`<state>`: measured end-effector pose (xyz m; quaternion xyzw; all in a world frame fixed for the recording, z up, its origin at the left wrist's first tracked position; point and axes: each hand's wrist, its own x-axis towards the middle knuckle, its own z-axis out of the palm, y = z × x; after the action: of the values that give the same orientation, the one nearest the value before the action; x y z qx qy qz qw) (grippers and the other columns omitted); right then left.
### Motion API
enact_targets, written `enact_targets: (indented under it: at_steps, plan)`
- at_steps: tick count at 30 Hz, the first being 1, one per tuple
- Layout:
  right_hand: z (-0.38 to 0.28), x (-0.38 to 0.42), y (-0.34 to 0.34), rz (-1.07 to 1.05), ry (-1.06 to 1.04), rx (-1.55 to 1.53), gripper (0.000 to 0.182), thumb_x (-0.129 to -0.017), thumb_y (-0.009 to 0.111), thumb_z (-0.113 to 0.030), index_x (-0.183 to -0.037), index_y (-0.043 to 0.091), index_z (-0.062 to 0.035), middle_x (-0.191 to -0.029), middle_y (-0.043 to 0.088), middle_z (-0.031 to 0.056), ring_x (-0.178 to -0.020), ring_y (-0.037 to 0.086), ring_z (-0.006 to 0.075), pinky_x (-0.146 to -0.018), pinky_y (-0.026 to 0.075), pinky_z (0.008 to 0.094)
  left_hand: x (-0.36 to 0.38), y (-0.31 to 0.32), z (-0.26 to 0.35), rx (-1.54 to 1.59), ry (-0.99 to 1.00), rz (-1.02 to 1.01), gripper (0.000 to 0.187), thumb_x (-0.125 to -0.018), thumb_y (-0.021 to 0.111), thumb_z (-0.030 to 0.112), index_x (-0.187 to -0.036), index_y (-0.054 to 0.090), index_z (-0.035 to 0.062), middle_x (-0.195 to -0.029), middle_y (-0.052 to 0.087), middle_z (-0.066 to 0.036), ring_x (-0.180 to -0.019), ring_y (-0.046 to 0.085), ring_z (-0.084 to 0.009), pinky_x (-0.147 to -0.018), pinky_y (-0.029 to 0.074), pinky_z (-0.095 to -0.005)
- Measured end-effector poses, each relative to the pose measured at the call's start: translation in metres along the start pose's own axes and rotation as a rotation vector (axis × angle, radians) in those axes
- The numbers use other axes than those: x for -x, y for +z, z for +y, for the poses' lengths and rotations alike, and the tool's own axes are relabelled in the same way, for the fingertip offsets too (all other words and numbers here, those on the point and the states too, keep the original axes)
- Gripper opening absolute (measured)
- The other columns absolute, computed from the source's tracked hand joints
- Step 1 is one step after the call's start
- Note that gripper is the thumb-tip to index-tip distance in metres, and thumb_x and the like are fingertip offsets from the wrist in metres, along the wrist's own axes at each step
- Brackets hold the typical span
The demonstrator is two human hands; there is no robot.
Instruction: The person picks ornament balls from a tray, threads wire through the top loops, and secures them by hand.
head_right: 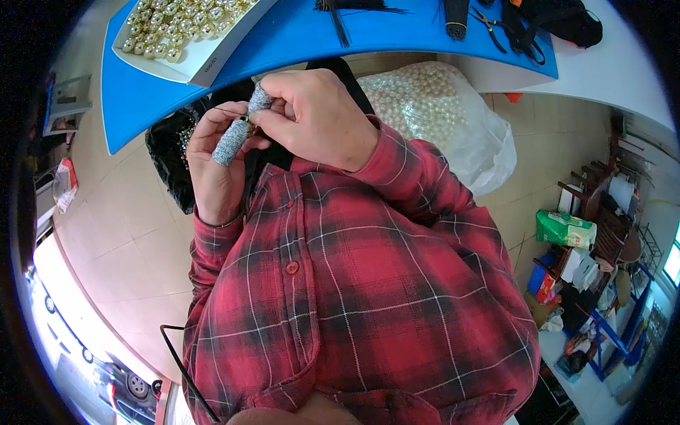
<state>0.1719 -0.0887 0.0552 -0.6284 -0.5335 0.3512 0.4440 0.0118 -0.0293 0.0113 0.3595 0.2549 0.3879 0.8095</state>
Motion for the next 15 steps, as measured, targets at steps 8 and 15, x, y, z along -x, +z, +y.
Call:
enact_targets:
  at_steps: [8,15]
  plan:
    - [0.0034,0.0008,0.0011,0.021,-0.060,-0.006,0.003,-0.081,0.064,0.000,-0.080,0.061,-0.0006,-0.063,0.054,-0.0015,-0.051,0.036,0.0050,-0.046,0.028,0.0197,-0.0002,-0.0039,0.0019,-0.066,0.017,-0.004,0.024,-0.087,0.059,-0.005,-0.111,0.055,-0.0073,-0.113,0.060,-0.018,-0.084,0.065,-0.0230,-0.078,0.057,-0.0298]
    - [0.0082,-0.0015,-0.0084,-0.037,-0.146,-0.009,0.007,-0.080,0.066,0.001,-0.083,0.060,-0.0003,-0.070,0.055,0.0010,-0.054,0.038,0.0077,-0.049,0.031,0.0208,-0.0007,-0.0015,0.0066,0.006,-0.040,-0.021,0.025,-0.089,0.059,-0.003,-0.113,0.055,-0.0070,-0.110,0.062,-0.020,-0.087,0.066,-0.0234,-0.081,0.056,-0.0295]
